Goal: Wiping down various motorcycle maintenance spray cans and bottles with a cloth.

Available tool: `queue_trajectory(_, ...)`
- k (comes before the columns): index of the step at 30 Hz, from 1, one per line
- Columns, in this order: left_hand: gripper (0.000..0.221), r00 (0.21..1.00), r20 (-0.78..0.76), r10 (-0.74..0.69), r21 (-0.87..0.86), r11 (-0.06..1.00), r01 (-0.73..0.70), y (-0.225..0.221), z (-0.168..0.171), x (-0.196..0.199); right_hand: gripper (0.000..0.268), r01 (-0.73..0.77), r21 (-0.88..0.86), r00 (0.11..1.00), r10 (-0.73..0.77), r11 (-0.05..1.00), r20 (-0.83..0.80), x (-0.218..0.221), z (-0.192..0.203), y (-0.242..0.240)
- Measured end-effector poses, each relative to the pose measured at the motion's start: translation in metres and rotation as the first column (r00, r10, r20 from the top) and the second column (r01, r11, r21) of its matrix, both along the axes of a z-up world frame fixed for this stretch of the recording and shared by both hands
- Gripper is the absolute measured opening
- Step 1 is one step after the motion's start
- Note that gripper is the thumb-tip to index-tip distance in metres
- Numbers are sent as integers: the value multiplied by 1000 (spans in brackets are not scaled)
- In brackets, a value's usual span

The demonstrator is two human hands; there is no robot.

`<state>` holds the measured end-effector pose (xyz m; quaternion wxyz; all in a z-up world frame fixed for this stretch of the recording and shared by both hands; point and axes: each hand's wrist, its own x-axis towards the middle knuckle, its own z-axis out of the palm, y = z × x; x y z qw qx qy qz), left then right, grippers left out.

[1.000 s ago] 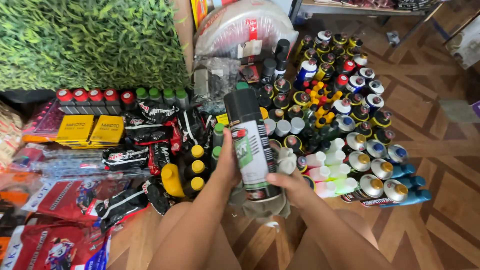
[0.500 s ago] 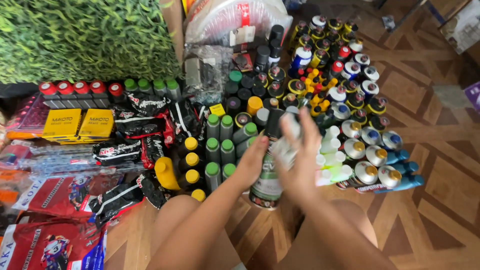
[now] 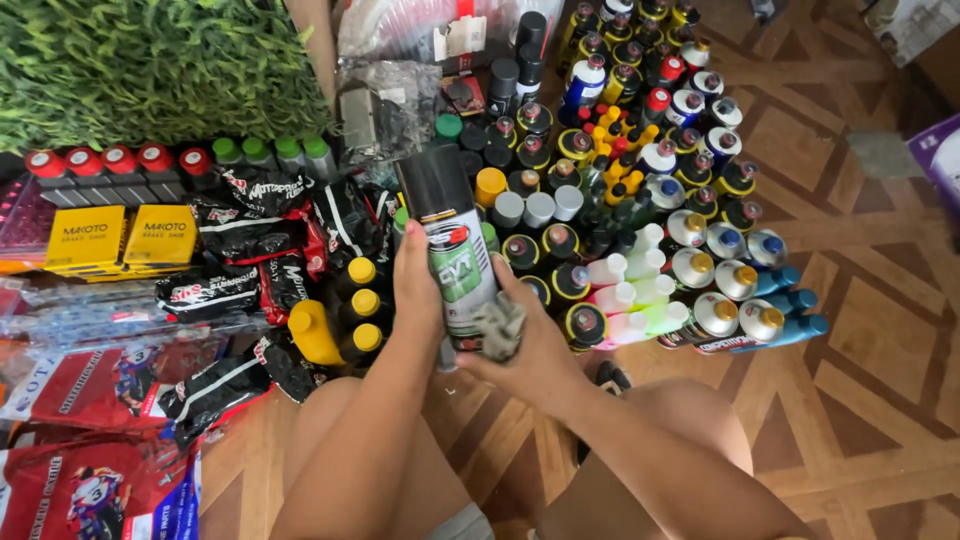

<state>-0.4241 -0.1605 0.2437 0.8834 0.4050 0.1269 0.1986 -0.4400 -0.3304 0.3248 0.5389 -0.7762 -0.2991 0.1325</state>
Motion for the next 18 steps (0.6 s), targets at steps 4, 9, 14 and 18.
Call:
queue_trajectory(4,59,999,35,-24,-102,994,27,0,30,-6,111,-34,109,948,67,993,-313,19,-35,-15)
queue_trajectory(9,72,987,33,-157,-186,969,160,9,30,-9,100,-149,398,805,344,905,-483,19,-31,-24)
queue_trajectory(14,76,986,27,-167,-217,961,169,13,46,-10,94,-190,292,864,300,937,-403,-8,-7,-12)
queue_trajectory(18,76,986,-68,-150,-141,980,139,3,18,0,86,-65,-9,971,66,998,228,-11,-4,-14)
